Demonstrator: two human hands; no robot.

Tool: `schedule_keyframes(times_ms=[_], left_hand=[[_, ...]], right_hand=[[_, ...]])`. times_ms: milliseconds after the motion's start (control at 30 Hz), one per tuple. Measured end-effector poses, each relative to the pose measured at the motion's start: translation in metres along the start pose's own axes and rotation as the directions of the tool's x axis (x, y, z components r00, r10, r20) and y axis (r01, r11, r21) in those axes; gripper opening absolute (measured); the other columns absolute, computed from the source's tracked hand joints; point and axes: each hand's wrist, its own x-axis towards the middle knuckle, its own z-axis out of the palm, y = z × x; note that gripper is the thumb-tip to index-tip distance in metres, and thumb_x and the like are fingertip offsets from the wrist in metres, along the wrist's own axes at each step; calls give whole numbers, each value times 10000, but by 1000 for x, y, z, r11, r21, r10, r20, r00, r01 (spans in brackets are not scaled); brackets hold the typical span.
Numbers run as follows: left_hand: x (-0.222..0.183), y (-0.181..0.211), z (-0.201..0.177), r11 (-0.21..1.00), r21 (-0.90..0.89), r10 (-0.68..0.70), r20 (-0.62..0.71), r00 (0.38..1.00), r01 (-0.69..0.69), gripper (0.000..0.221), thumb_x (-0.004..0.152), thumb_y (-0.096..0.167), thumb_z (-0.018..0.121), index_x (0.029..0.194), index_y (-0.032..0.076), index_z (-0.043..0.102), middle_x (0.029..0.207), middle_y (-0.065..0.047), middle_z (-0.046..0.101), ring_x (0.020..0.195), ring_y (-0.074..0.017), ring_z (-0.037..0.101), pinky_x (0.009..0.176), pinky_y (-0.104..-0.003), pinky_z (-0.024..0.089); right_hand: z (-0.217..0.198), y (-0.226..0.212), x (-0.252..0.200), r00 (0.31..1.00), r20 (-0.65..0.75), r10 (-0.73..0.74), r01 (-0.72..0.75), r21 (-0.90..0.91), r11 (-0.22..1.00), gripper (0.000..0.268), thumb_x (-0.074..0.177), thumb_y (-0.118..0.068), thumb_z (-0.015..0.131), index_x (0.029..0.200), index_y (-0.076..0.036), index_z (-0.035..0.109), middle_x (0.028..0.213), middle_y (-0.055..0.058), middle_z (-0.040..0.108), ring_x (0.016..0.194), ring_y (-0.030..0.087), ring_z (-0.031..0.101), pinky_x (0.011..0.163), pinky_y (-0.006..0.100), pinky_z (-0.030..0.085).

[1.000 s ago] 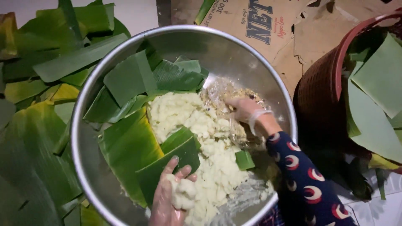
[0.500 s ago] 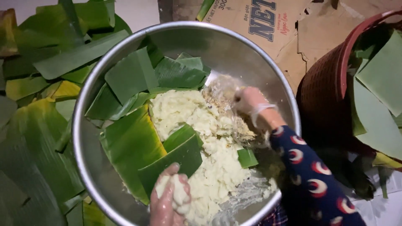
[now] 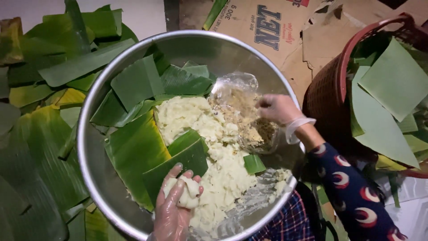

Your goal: A person is preparing food by portioning a mash, adding filling, and wrapping it in banana leaves.

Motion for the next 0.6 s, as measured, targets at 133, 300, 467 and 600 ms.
schedule_keyframes(times_ms=[133, 300, 467, 600], left_hand=[[17, -12, -21, 1000, 2, -12, 31, 999, 12, 594, 896, -14, 481, 1483, 64, 434, 1300, -258, 510, 1205, -422, 528, 887, -509, 473], [37, -29, -47, 999, -2, 46, 156, 987, -46, 703, 810, -116, 544, 1487, 41, 437, 1344, -296, 570, 1203, -443, 573, 809, -480, 520], [40, -38, -60, 988, -34, 154, 317, 936, -151, 502, 885, -56, 520, 1383, -7, 481, 1086, -314, 611, 890, -364, 604, 590, -395, 540], [36, -33, -50, 991, 20, 125, 168, 978, -130, 464, 938, -32, 472, 1397, 19, 516, 1035, -274, 623, 818, -305, 591, 567, -372, 507]], right_hand=[[32, 8, 18, 966, 165, 198, -172, -156, 973, 222, 866, -152, 750, 1086, -144, 769, 994, 88, 784, 704, 171, 695, 697, 274, 586], [61, -26, 26, 961, 169, 220, -270, 389, 881, 367, 963, -81, 487, 1260, -133, 697, 1297, 95, 709, 1164, 245, 681, 961, 346, 553], [63, -54, -7, 962, 186, 199, -229, 153, 961, 349, 900, -172, 598, 1229, -130, 707, 1255, 105, 718, 1111, 259, 689, 961, 368, 556], [61, -36, 1, 965, 187, 184, -189, 8, 982, 365, 862, -226, 666, 1210, -127, 714, 1230, 112, 723, 1079, 267, 694, 961, 381, 558]])
